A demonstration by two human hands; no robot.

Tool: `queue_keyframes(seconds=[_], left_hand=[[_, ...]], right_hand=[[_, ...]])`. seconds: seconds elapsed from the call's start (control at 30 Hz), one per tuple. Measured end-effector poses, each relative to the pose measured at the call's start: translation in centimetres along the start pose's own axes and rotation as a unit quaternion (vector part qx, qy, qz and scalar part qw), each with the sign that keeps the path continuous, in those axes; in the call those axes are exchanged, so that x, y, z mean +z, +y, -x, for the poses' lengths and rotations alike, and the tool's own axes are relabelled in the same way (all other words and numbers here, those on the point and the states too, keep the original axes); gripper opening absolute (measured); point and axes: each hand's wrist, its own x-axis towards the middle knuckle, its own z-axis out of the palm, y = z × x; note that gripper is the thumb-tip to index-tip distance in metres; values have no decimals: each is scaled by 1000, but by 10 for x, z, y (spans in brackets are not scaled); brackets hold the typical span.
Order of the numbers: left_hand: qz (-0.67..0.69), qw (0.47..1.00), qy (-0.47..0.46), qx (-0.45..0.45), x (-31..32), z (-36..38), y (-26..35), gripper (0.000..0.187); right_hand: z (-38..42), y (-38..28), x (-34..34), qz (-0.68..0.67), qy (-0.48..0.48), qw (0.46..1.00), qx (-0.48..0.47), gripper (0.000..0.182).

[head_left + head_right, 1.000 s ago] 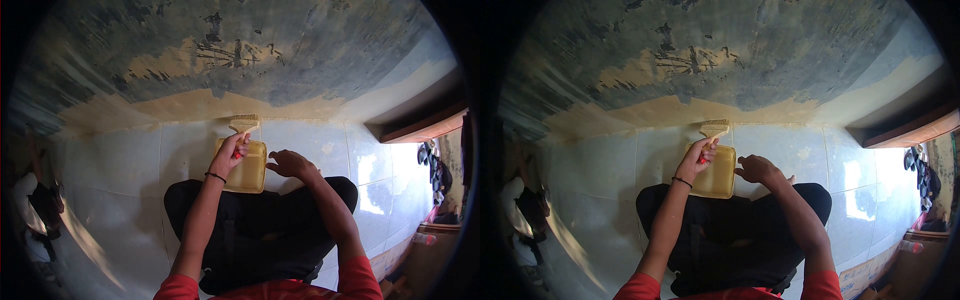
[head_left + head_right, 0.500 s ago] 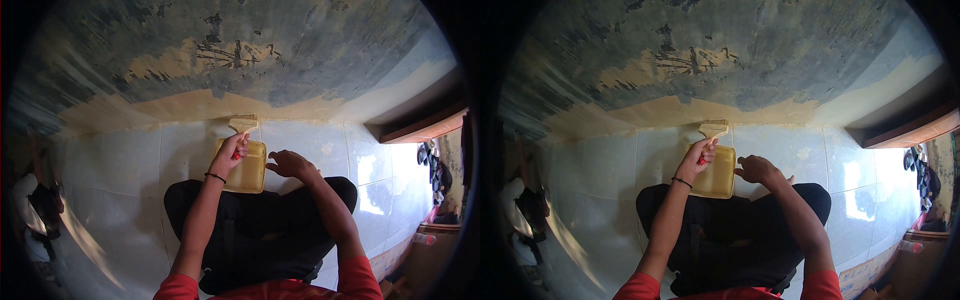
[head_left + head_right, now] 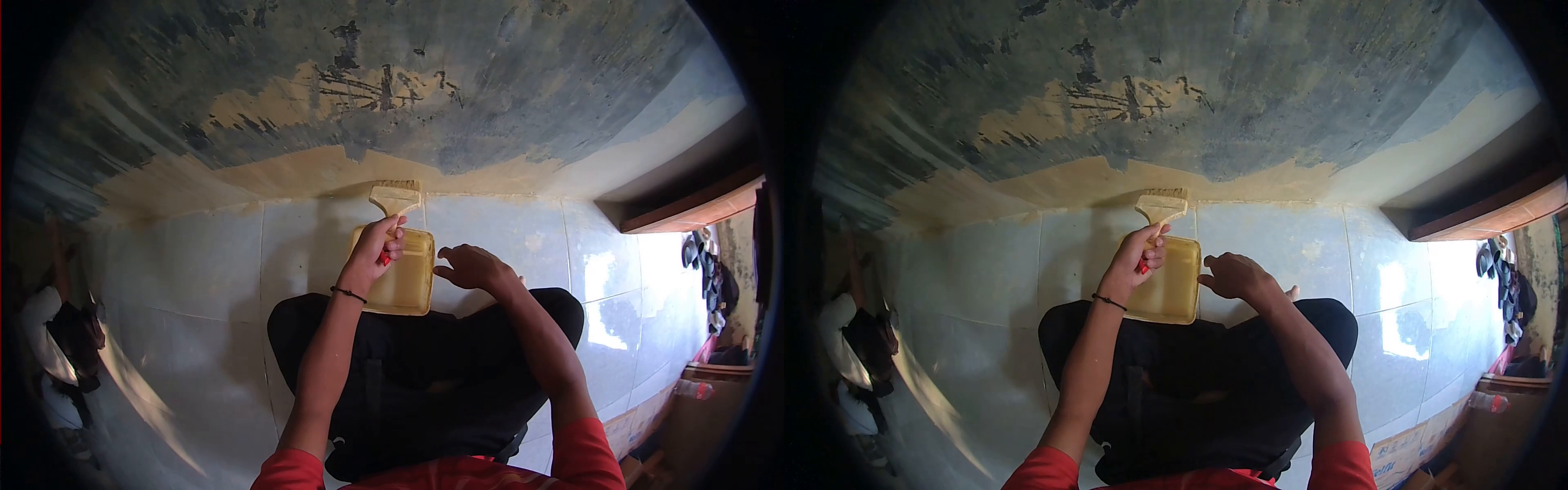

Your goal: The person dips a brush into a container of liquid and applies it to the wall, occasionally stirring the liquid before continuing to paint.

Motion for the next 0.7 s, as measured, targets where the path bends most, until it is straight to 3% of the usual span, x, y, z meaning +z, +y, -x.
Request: queue_keyframes(seconds=[0.7], left_hand=[[-154,978,-56,130,46,77,31,32]], right_hand=[[3,-6,-5,-5,-15,1000,21,47]])
